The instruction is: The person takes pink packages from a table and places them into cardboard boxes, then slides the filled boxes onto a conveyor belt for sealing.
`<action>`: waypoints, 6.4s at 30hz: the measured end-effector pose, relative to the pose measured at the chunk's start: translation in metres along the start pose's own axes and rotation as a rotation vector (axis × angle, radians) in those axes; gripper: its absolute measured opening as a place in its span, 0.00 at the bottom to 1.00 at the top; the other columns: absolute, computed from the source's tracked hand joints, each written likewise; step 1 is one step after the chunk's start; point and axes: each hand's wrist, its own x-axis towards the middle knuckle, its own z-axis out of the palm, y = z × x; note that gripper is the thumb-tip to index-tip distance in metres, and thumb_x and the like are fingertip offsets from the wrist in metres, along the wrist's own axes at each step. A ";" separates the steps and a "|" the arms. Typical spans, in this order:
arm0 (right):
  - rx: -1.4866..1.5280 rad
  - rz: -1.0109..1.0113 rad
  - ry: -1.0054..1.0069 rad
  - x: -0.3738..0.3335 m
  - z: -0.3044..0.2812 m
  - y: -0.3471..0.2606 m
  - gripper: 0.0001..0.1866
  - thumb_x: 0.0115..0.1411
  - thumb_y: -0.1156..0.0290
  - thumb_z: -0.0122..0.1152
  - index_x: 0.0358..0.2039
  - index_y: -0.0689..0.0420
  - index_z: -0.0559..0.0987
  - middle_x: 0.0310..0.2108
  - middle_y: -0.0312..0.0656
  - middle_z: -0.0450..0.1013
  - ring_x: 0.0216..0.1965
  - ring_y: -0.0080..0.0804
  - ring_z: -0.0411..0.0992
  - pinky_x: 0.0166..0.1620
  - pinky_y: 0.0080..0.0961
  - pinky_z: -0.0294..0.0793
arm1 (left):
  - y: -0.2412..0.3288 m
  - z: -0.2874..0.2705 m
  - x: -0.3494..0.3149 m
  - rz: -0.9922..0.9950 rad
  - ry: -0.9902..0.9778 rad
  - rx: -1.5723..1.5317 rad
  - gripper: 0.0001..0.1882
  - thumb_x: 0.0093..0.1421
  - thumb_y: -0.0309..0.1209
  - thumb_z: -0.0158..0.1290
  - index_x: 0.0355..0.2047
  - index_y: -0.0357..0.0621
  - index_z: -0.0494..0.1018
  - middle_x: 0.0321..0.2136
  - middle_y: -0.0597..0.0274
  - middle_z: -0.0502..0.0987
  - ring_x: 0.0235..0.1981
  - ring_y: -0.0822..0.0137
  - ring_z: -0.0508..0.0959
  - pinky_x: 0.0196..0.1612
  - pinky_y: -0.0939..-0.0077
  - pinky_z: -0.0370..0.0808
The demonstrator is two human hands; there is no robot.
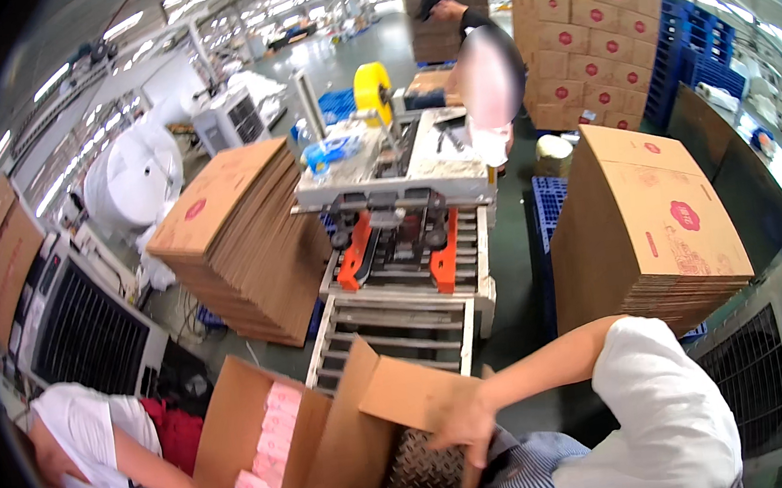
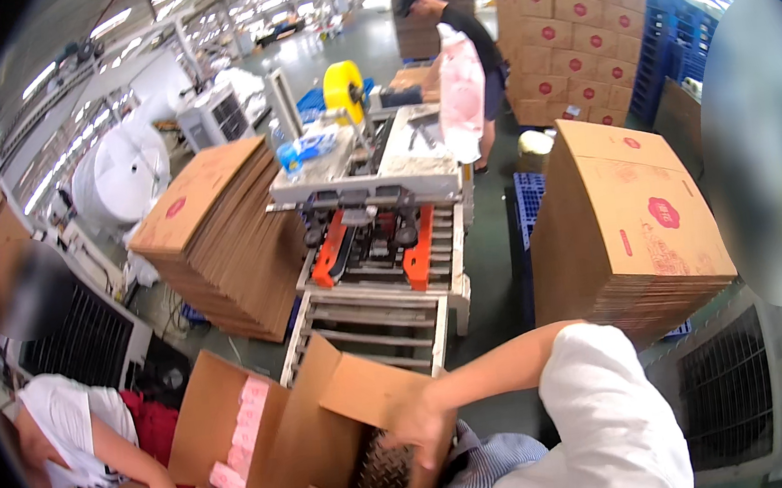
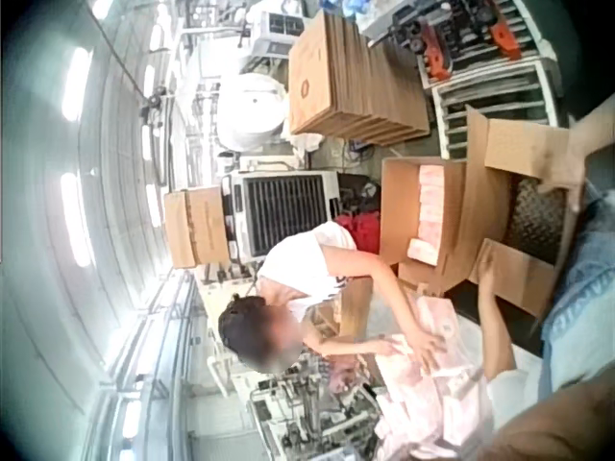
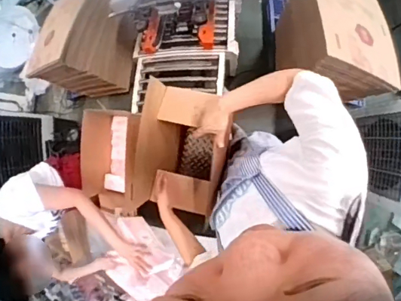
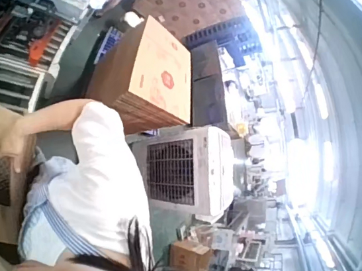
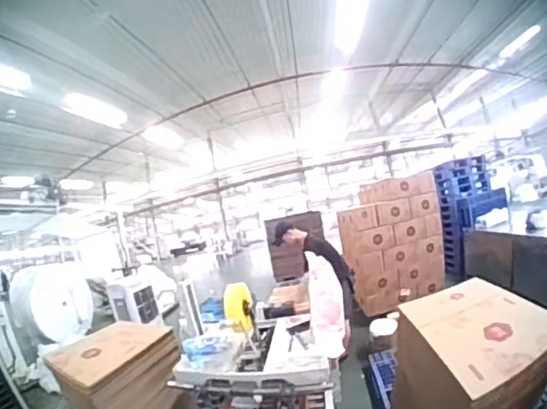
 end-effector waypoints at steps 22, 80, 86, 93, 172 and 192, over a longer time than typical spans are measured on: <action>-0.084 0.166 0.933 0.058 0.031 0.062 0.17 0.52 0.68 0.60 0.43 0.57 0.76 0.38 0.43 0.74 0.42 0.42 0.71 0.50 0.35 0.66 | 0.062 0.077 -0.094 -0.298 0.593 0.825 0.43 0.58 0.56 0.43 0.64 0.40 0.49 0.65 0.43 0.45 0.67 0.48 0.44 0.62 0.39 0.40; 0.209 0.477 0.782 0.143 0.081 0.028 0.25 0.60 0.60 0.57 0.50 0.67 0.69 0.47 0.51 0.70 0.48 0.41 0.68 0.50 0.30 0.65 | -0.089 -0.021 -0.315 -0.586 1.168 0.523 0.23 0.58 0.36 0.50 0.53 0.42 0.66 0.59 0.47 0.60 0.60 0.48 0.58 0.59 0.56 0.60; 0.008 -0.219 0.789 0.352 0.050 -0.170 0.13 0.55 0.76 0.57 0.42 0.62 0.71 0.42 0.47 0.67 0.46 0.40 0.66 0.49 0.34 0.66 | -0.198 0.009 -0.422 -1.261 1.289 0.420 0.36 0.57 0.47 0.47 0.61 0.39 0.56 0.64 0.47 0.50 0.65 0.49 0.50 0.62 0.41 0.43; -0.374 -1.018 0.448 0.634 0.112 -0.443 0.15 0.55 0.67 0.58 0.42 0.56 0.74 0.42 0.45 0.70 0.46 0.46 0.67 0.48 0.38 0.67 | -0.197 0.006 -0.430 -1.206 1.329 0.399 0.38 0.57 0.52 0.47 0.60 0.40 0.57 0.63 0.45 0.53 0.64 0.48 0.51 0.62 0.40 0.42; 0.138 0.348 0.518 0.382 0.280 0.053 0.24 0.54 0.74 0.56 0.52 0.61 0.66 0.45 0.47 0.70 0.48 0.38 0.69 0.48 0.32 0.70 | -0.175 -0.161 -0.371 -0.474 1.433 0.784 0.19 0.56 0.28 0.53 0.48 0.38 0.71 0.49 0.46 0.71 0.54 0.47 0.68 0.58 0.56 0.61; 0.428 -0.172 -0.021 0.499 0.194 -0.328 0.28 0.65 0.52 0.44 0.56 0.62 0.64 0.53 0.51 0.66 0.48 0.43 0.69 0.54 0.33 0.66 | -0.186 -0.181 -0.465 -0.738 0.863 -0.303 0.33 0.57 0.54 0.50 0.54 0.42 0.67 0.39 0.56 0.77 0.38 0.66 0.77 0.38 0.73 0.74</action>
